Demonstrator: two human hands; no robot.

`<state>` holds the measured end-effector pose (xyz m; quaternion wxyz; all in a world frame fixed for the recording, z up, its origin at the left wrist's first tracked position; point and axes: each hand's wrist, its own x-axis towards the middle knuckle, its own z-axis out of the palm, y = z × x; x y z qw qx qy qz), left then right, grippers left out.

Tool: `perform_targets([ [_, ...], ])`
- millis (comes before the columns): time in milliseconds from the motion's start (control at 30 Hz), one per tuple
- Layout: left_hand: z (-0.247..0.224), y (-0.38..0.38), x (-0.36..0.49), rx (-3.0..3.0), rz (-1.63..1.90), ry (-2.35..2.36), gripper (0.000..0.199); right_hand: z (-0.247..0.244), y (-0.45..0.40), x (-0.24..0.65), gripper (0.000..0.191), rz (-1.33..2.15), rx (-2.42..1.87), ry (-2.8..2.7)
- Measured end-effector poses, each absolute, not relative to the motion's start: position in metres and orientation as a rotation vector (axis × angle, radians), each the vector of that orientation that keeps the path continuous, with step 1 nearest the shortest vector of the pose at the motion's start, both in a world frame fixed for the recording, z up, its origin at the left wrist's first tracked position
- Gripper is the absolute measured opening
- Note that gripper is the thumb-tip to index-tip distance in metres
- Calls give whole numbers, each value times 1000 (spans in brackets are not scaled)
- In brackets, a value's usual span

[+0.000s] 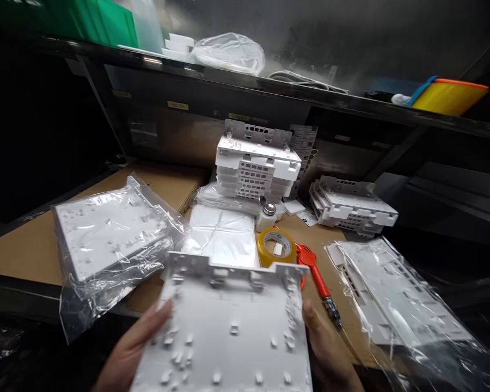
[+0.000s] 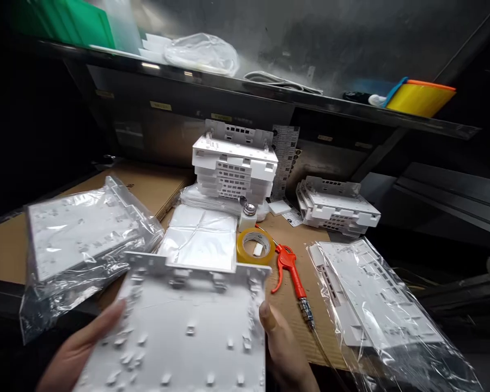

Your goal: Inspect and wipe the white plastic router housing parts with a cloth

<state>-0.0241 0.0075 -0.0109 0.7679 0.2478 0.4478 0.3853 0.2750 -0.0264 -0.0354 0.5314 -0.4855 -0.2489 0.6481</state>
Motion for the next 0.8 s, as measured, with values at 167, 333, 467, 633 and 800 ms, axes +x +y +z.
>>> perform_targets([
  [167,-35,33,2,1559,772,1162,53,-66,-70,305,74,1453,-1223,-149],
  [333,-51,47,-3,2002,698,1248,27,-70,-101,348,69,1368,-1232,-14],
  [467,-54,47,-11,2202,467,1222,38,-64,-110,346,66,1156,-1191,74],
  [633,-52,52,-14,2204,405,1176,43,-58,-109,329,71,1081,-1093,78],
  [800,-45,91,-11,1904,464,1133,30,-54,-109,322,65,1101,-996,93],
])
